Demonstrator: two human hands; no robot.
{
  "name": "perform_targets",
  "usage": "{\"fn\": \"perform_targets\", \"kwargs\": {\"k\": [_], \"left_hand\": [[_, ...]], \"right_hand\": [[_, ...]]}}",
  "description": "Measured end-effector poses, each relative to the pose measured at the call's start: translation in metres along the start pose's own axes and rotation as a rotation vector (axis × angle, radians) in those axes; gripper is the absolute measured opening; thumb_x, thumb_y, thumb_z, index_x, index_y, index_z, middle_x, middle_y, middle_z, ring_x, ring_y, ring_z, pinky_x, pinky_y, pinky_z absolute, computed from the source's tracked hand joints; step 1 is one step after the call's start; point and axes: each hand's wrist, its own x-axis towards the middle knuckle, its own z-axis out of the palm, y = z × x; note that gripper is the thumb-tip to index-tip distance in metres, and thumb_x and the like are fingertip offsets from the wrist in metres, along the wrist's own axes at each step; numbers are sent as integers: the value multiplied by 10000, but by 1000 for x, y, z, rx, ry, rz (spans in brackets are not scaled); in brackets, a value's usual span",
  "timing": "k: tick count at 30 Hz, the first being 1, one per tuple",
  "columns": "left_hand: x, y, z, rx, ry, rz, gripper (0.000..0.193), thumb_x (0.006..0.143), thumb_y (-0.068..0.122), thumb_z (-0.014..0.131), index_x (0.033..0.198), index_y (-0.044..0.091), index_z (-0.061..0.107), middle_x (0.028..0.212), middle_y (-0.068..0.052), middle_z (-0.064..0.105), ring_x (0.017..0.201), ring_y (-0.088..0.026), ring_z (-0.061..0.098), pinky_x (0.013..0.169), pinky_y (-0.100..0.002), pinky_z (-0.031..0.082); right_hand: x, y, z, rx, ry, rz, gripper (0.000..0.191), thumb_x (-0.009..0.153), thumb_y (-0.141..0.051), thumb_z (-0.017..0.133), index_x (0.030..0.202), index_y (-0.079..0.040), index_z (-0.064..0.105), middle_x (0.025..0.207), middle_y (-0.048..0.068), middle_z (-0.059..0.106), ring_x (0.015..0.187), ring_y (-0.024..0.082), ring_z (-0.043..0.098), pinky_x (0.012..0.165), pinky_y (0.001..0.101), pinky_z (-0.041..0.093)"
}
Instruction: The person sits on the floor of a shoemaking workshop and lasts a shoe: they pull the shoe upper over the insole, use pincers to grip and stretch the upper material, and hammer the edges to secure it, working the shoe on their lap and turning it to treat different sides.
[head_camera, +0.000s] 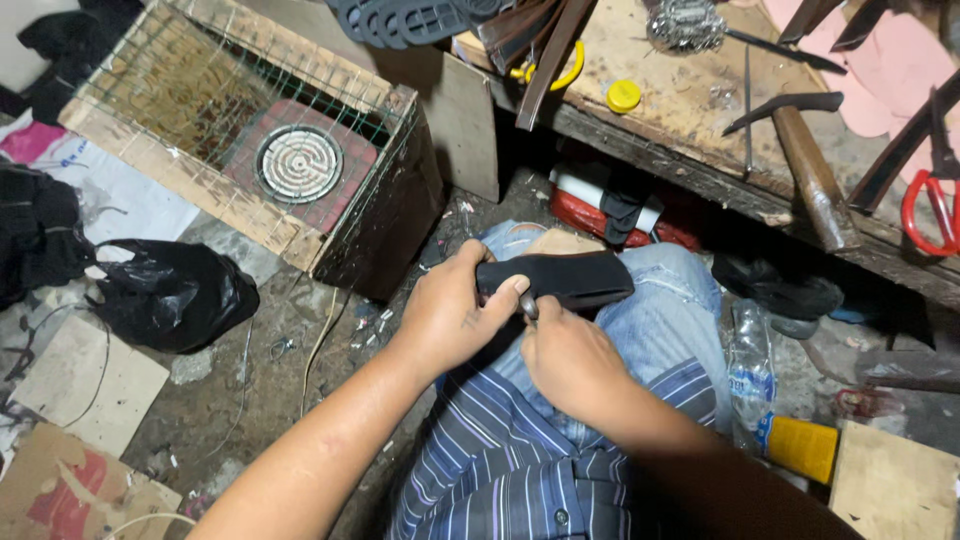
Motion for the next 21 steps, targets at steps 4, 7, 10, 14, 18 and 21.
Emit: {"fn": "perform_targets", "kwargs": {"k": [4, 7, 10, 14, 18, 21], "left_hand": [[-7, 0, 2, 67, -1, 8, 437, 880, 440, 718, 953, 32, 582, 717, -187, 677, 699, -398, 703, 607, -478, 534], [-11, -3, 4, 168, 23, 73, 456, 884, 474, 709, 929, 36, 590, 754, -193, 683, 712, -425, 689, 599, -508, 527], [-4, -6, 4, 310, -33, 81, 503, 881, 536, 693, 902, 42, 599, 749, -197, 694, 730, -437, 686, 613, -535, 527], [7, -9, 1, 328, -66, 74, 498, 859, 544, 685, 946, 55, 664, 752, -203, 707, 746, -432, 695, 634, -532, 542], [12, -10, 0, 311, -60, 136, 481, 884, 524, 681, 939, 47, 693, 773, -200, 712, 770, -423, 699, 653, -523, 548], [10, -12, 0, 273, -81, 100, 480, 879, 521, 670, 983, 53, 697, 731, -181, 712, 750, -397, 709, 660, -505, 554]], "right_hand": [[-6, 3, -20, 665, -359, 151, 283, 919, -208, 539, 1064, 34, 561, 923, 289, 693, 813, 497, 667, 678, 604, 539], [-12, -2, -13, 147, -93, 90, 330, 957, -315, 563, 1078, -9, 588, 894, 266, 708, 862, 457, 667, 775, 553, 520], [-9, -6, 2, -34, 25, 47, 299, 979, -273, 532, 1076, 7, 580, 855, 268, 710, 838, 455, 688, 806, 561, 522], [-3, 0, 2, -80, 51, -33, 288, 962, -250, 560, 1070, 17, 578, 883, 251, 706, 858, 435, 700, 784, 546, 541], [-1, 6, -14, 740, -422, 251, 302, 930, -215, 587, 1169, -32, 557, 995, 223, 719, 896, 362, 734, 676, 518, 598], [-1, 2, -23, 1235, -592, 422, 317, 921, -174, 576, 1189, -13, 525, 1066, 259, 708, 904, 347, 761, 581, 470, 643]]}}
